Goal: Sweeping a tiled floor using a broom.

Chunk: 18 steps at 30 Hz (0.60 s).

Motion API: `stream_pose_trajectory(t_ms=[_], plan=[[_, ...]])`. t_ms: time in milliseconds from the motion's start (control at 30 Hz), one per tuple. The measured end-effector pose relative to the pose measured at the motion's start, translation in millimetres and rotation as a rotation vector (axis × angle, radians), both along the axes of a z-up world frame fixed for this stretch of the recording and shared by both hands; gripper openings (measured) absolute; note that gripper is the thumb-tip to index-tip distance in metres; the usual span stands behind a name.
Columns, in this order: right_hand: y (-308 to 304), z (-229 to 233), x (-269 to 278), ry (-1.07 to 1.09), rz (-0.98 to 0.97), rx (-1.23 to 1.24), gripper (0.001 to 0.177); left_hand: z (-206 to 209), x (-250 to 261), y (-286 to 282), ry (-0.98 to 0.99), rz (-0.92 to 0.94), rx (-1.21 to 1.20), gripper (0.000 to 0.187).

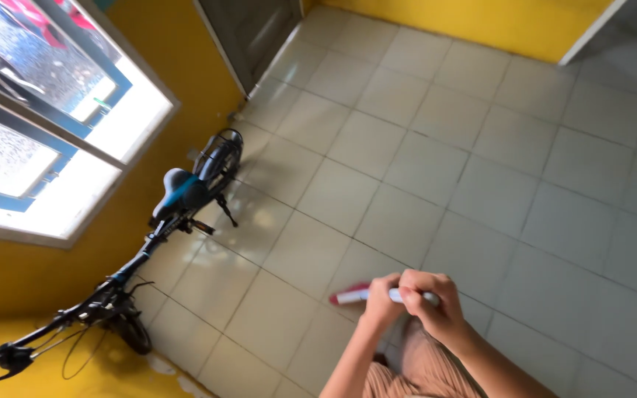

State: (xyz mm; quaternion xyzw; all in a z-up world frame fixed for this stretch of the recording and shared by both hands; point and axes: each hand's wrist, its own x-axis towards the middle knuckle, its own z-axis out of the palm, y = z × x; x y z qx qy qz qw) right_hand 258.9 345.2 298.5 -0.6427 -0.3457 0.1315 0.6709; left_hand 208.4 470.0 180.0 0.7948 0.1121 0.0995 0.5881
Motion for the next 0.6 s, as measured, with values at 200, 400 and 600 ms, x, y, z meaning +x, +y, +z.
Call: stream_pose_trajectory(t_ms=[200,400,600], plan=[[37,-19,26,-0.402,0.132,0.345,0.024,-151,62,36,0.029,0.161,-0.386,0.030],[68,-93,78,-0.325,0.107,0.231,0.016,-204,141,83,0.002,0.491,-0.704,0.023],[7,-122,139,-0.250,0.205,0.036,0.026,-136,193,47,-0.186,0.244,0.529,0.025]])
